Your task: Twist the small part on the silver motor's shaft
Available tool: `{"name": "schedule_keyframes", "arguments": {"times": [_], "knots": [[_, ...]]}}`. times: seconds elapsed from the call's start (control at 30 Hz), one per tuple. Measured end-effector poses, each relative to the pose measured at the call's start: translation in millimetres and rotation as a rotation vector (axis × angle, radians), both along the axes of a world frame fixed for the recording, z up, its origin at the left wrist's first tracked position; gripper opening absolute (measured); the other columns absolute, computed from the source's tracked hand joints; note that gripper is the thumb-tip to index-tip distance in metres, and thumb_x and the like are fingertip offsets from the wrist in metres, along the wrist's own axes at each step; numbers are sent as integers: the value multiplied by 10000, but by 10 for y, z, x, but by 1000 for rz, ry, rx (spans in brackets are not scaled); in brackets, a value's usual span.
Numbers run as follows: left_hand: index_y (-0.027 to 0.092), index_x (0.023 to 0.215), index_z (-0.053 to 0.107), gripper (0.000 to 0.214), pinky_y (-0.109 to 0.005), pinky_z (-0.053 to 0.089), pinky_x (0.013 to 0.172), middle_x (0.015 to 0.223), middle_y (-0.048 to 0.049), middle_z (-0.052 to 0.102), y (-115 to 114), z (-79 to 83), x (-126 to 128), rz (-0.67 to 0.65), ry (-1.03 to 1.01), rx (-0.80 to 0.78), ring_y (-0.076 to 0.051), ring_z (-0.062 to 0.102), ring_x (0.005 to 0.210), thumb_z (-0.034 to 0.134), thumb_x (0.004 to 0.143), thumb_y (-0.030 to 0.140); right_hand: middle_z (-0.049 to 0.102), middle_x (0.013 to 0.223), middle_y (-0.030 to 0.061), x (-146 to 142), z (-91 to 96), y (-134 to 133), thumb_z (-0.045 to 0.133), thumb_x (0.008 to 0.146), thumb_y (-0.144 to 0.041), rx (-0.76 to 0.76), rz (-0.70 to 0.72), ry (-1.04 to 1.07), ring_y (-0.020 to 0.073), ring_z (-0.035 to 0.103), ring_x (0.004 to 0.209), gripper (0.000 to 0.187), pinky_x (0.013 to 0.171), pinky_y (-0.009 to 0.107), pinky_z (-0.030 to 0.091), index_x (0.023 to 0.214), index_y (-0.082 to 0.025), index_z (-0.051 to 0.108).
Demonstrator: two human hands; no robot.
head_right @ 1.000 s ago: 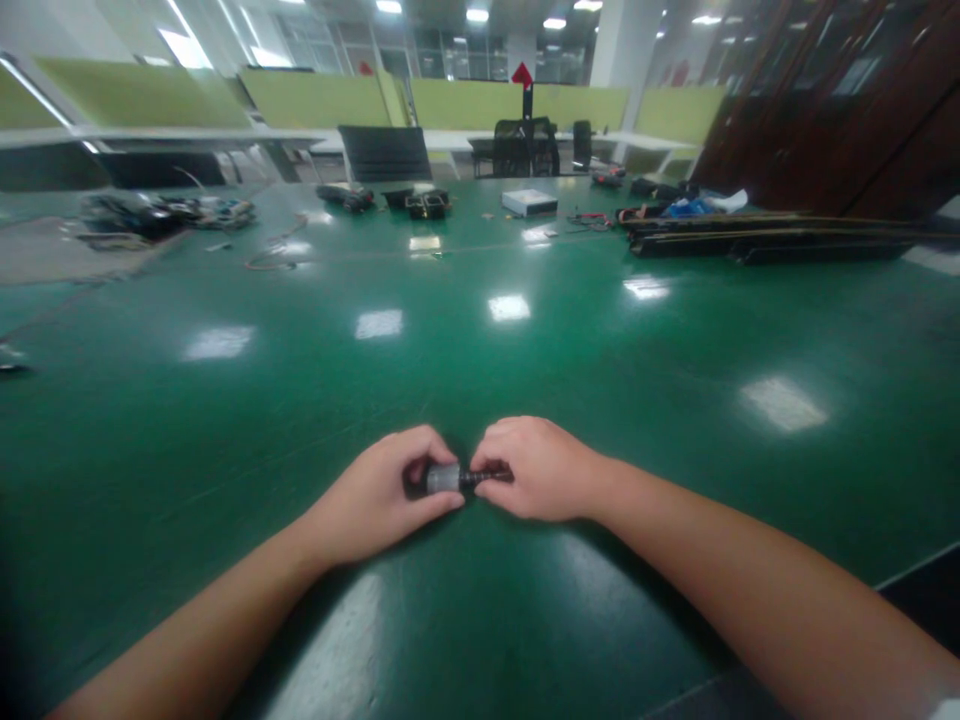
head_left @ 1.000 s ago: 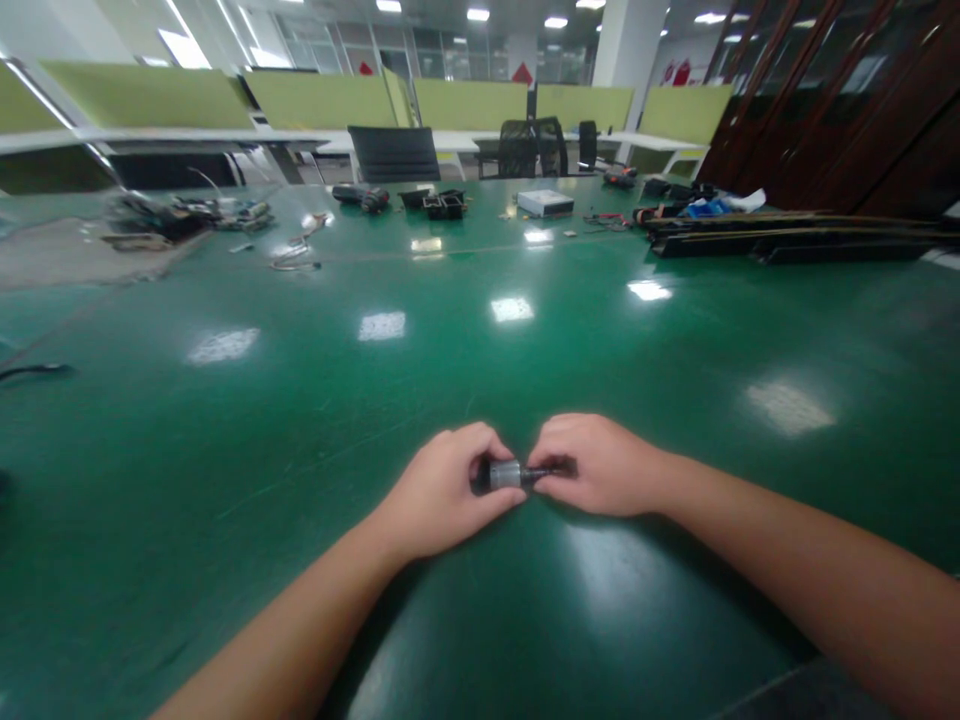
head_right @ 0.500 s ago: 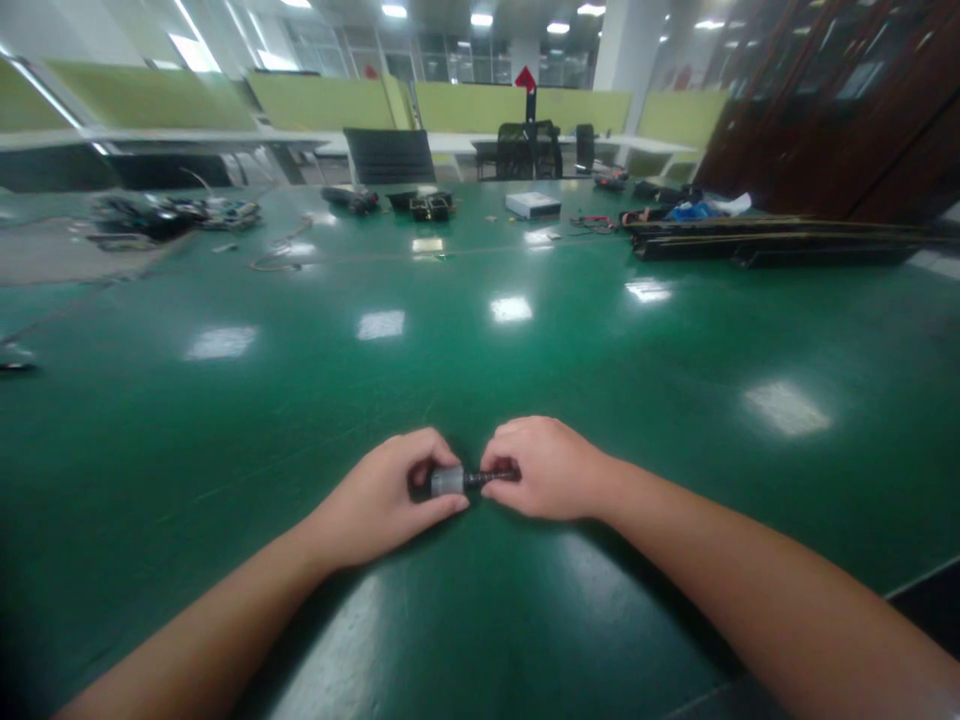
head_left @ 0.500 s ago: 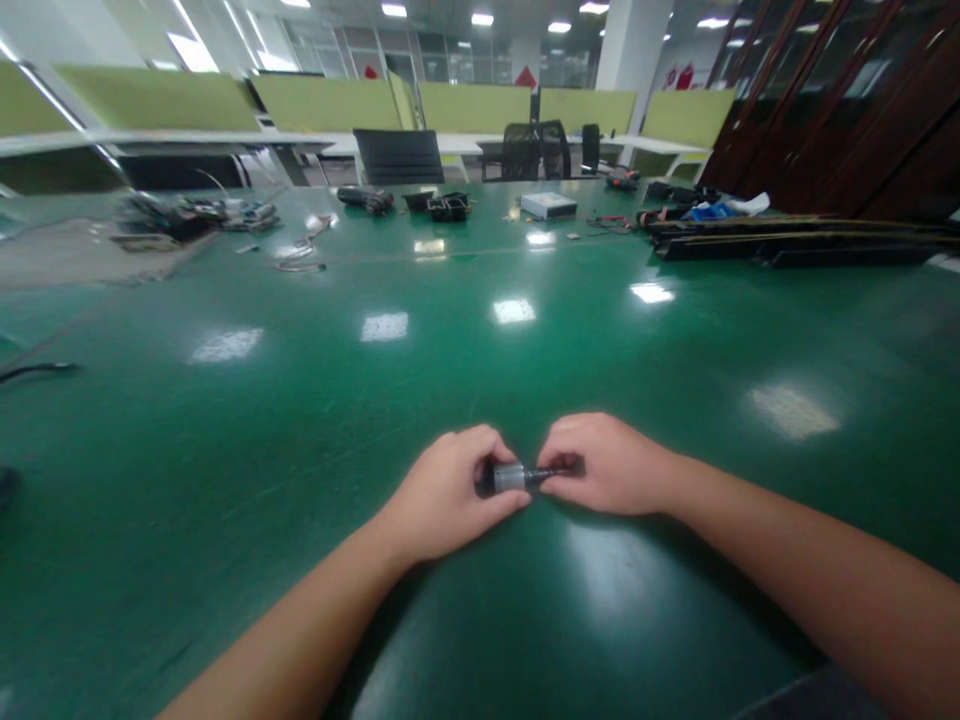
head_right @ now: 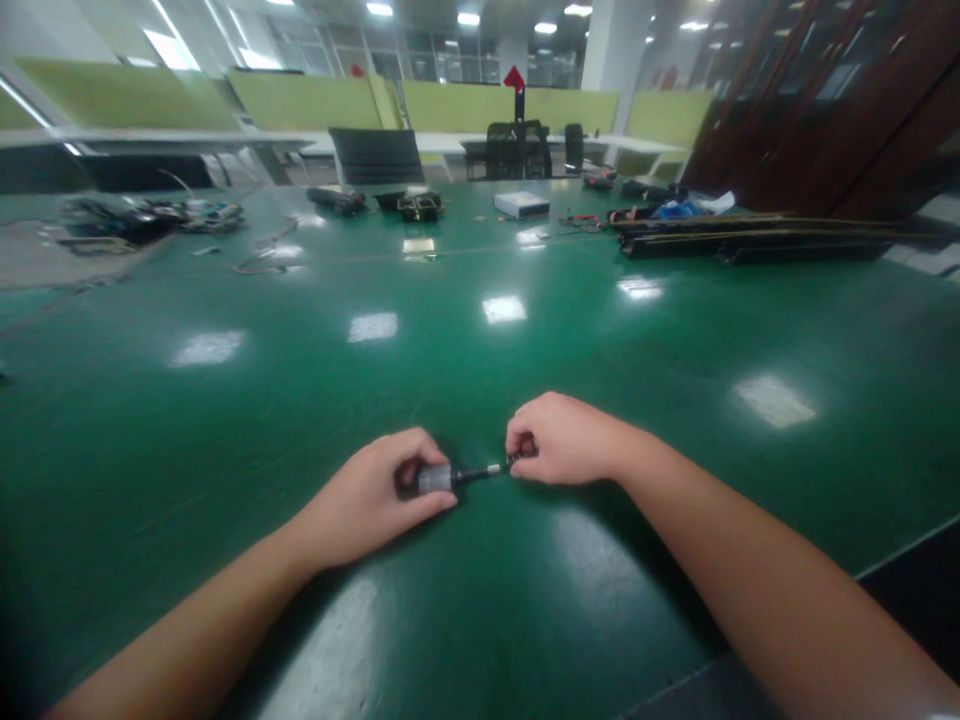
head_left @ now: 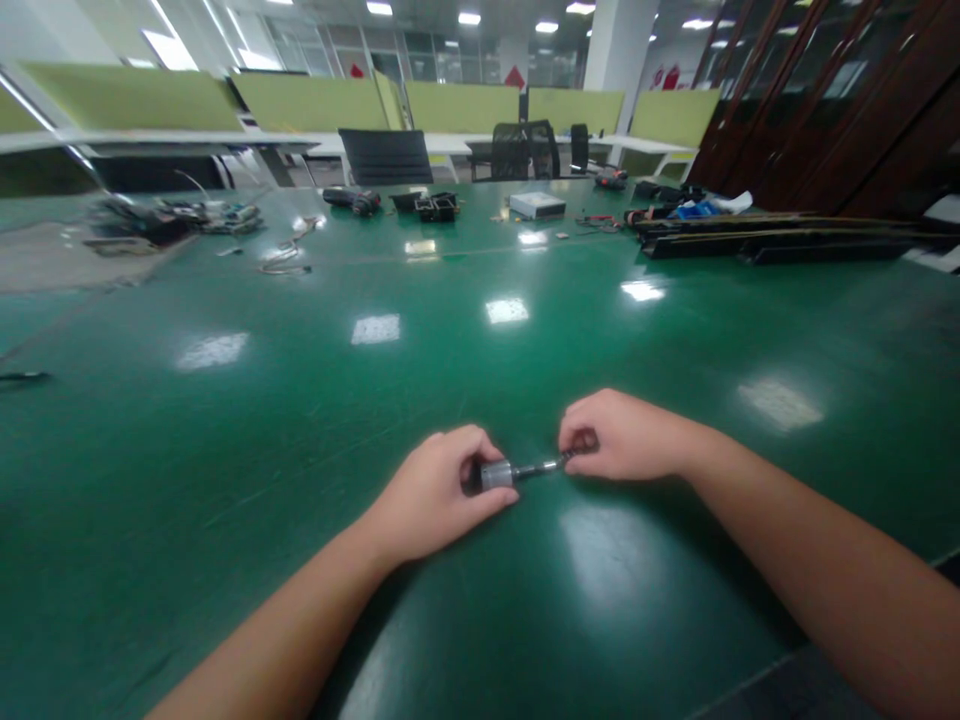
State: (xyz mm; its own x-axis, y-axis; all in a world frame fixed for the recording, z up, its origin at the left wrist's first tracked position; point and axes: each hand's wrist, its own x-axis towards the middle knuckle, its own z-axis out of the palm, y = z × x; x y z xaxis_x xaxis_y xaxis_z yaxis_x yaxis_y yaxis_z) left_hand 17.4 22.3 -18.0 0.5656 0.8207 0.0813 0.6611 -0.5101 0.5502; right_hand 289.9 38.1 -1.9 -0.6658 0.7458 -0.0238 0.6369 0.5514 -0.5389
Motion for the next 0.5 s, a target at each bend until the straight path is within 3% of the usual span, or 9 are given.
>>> {"name": "schedule_keyframes", "arguments": {"times": [0.33,0.5], "knots": [[205,909,650,277,-264,360,595,753,21,612,-12,3,-4,-4,-7,-11,-156,551,666,769,794,427,685,801,11,-86,-40,-24,748,799,-258,-34,13,73,124,607,706,116,643,238,450,878,-173,750],[207,902,652,251,-265,365,602,751,26,615,-5,10,3,-11,-26,-14,-156,557,673,778,787,391,687,824,24,-227,-59,-91,731,832,-267,42,35,109,136,610,746,120,679,253,442,893,-165,749]]}}
